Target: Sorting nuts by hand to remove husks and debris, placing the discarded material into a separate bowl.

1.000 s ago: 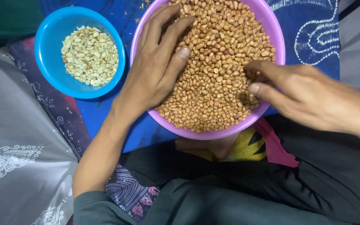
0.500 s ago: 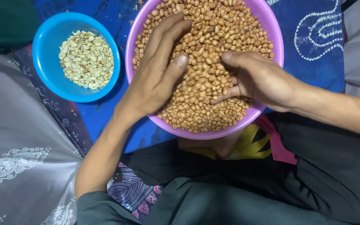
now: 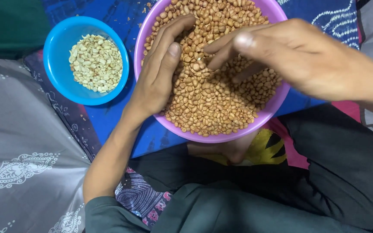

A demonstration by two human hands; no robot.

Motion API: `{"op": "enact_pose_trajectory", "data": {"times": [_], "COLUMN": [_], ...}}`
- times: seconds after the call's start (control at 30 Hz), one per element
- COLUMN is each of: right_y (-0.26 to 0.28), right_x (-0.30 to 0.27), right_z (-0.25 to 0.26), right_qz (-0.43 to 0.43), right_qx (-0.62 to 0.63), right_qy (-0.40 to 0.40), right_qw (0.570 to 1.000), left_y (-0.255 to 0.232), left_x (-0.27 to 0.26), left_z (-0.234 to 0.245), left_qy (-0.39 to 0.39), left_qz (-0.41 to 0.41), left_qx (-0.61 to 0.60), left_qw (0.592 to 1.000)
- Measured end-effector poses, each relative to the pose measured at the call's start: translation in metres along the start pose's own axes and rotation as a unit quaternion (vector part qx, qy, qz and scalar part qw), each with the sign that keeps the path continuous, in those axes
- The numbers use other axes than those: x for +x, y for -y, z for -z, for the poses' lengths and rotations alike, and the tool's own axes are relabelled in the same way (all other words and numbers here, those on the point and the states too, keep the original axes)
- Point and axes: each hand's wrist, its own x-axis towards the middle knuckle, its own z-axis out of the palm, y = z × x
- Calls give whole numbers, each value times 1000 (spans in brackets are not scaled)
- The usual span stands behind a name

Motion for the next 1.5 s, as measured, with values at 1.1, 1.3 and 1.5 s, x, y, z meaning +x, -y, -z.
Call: {"op": "enact_pose_trajectory", "data": {"times": [1.1, 1.3, 1.5], "right_y": [-27, -6, 12], "right_x": [30, 26, 16], "right_z": [-10, -10, 2], "right_qz": [-198, -8, 28], "right_qx": [80, -84, -117], "right_qy": [-46, -29, -17], "right_qw": [976, 996, 993], "left_y": [-4, -1, -2], "left_x": [2, 1, 1], "left_z": [-4, -3, -4], "left_qy": [1, 2, -6], "left_qz": [21, 28, 25], "left_qx": [12, 3, -3], "left_qw": [1000, 1000, 1000]}}
